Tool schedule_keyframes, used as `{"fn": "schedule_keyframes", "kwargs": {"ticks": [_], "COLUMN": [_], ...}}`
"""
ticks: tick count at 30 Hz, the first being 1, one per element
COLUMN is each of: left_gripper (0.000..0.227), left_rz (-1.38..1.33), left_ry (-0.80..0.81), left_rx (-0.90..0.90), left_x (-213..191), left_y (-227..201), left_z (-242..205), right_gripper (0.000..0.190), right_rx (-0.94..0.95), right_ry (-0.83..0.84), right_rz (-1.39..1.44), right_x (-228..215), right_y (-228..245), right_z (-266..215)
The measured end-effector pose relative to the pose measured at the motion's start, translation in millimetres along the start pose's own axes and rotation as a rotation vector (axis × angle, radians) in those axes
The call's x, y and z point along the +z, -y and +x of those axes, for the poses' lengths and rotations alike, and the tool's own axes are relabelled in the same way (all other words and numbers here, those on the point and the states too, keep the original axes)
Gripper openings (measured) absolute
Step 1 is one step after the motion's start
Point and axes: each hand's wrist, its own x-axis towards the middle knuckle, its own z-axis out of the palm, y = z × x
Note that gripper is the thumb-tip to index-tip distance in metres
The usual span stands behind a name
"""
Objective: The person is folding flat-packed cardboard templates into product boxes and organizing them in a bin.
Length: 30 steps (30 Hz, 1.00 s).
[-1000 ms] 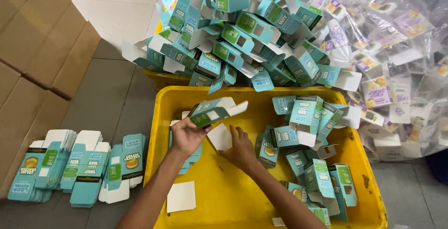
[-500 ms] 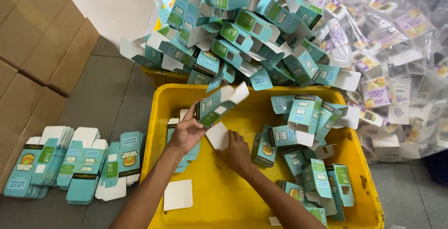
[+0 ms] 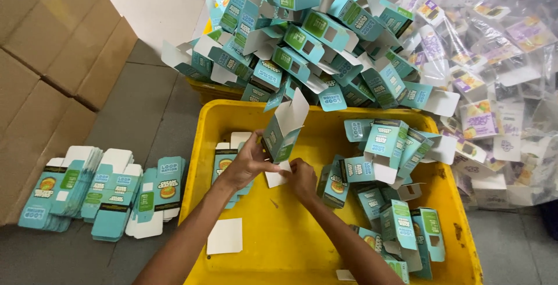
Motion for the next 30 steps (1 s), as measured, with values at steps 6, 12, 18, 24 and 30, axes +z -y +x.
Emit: {"fn": "schedule_keyframes", "kwargs": {"ticks": [6, 12, 18, 24, 30], "left_gripper": [0.100, 0.098, 0.096, 0.091, 0.095], "left_rz": [0.067, -0.013, 0.019, 0.111, 0.373], "left_ry": [0.016, -0.097, -0.177, -0.200, -0.303], "left_rx": [0.064, 0.092, 0.183, 0.231, 0.262], "left_x": [24.8, 18.9, 14.3, 13.6, 15.8], "left_y": [-22.3, -20.8, -23.5, -19.9, -19.4], "left_z": [-2.0, 2.0, 2.0, 1.0, 2.9], "right_gripper": [0.029, 0.021, 0.044, 0.086, 0.088], "right_rx": [-0.148, -0.153, -0.039, -0.159, -0.319], "right_ry": [0.020, 0.006, 0.246, 0.570, 0.308], "right_rz": [-0.027, 0.136, 0.785, 1.106, 0.890], "right_x": [-30.6, -85.5, -151.1, -157.8, -166.7], "right_y": [4.4, 31.7, 67.8, 78.1, 75.2], "right_z": [11.8, -1.0, -62.4, -76.8, -78.0]}}
